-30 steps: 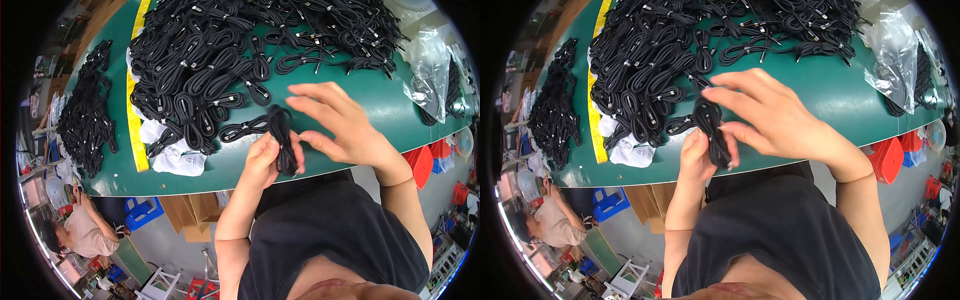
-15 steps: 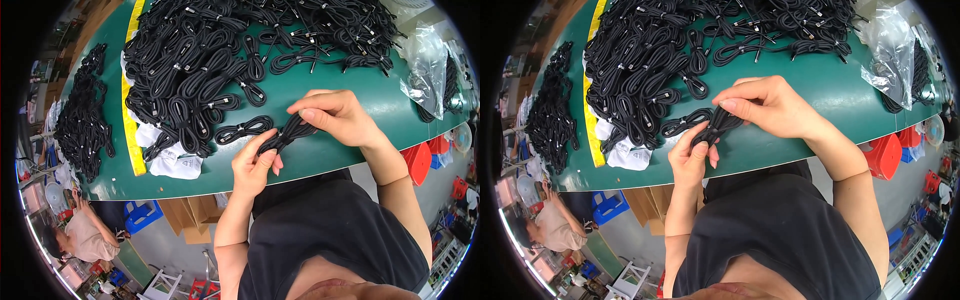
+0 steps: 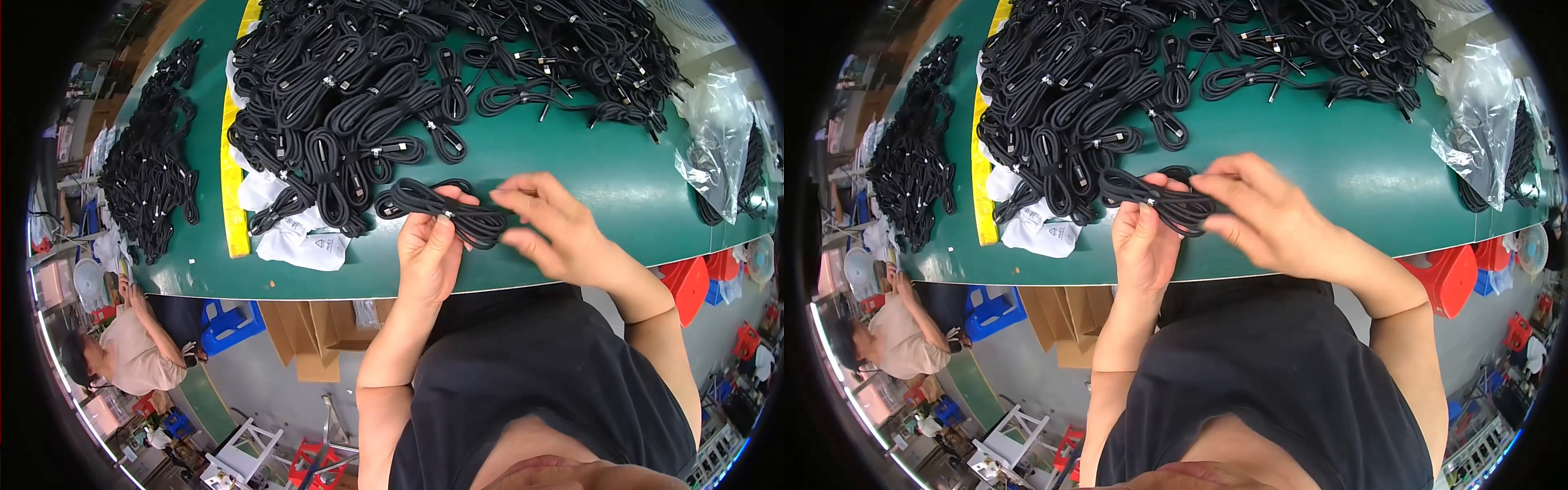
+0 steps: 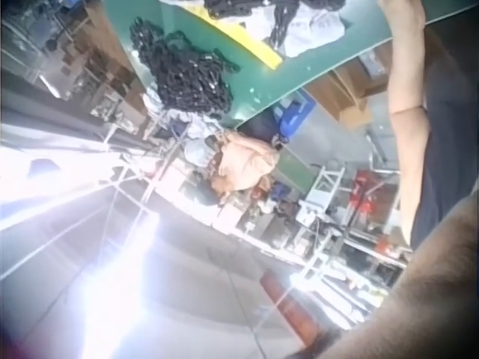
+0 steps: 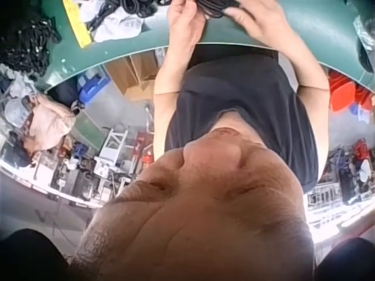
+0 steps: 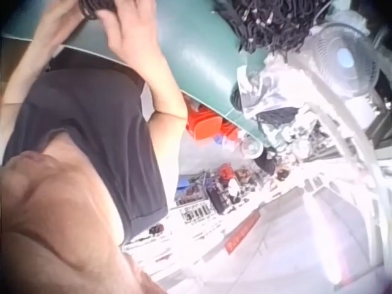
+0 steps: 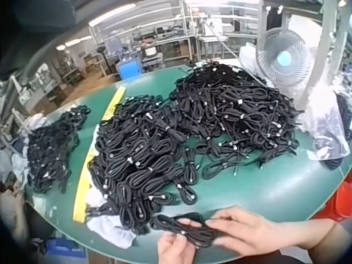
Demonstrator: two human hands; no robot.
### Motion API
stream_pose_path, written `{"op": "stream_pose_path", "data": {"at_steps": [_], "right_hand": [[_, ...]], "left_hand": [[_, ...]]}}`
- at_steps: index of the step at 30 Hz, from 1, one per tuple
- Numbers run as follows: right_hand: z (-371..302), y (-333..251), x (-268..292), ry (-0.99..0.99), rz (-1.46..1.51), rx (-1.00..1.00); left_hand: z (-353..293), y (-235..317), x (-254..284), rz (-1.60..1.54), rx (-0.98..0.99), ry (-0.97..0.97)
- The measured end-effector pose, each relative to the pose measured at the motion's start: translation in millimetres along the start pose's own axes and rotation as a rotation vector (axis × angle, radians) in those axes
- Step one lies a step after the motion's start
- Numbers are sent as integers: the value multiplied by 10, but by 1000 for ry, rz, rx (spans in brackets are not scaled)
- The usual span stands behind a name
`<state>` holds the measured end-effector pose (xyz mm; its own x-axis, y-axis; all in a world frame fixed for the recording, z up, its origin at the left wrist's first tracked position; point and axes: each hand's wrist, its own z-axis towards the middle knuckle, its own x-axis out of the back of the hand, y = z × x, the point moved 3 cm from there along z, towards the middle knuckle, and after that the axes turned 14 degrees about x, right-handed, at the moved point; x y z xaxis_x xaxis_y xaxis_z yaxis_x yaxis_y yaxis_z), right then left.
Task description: Bundling and organizing black cables at a factory workstation.
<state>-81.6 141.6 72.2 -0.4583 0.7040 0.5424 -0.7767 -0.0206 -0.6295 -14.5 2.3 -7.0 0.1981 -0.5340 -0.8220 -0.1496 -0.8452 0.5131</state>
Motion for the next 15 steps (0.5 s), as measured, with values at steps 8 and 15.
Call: {"op": "stream_pose_path", "data": {"at_steps": [8, 15], "right_hand": [[-14, -56, -90, -70, -173, 39], [-34, 31, -73, -194, -267, -13]], "left_hand": [[-4, -150, -39, 264, -32, -11], [18, -46, 14, 186, -68, 13]]}}
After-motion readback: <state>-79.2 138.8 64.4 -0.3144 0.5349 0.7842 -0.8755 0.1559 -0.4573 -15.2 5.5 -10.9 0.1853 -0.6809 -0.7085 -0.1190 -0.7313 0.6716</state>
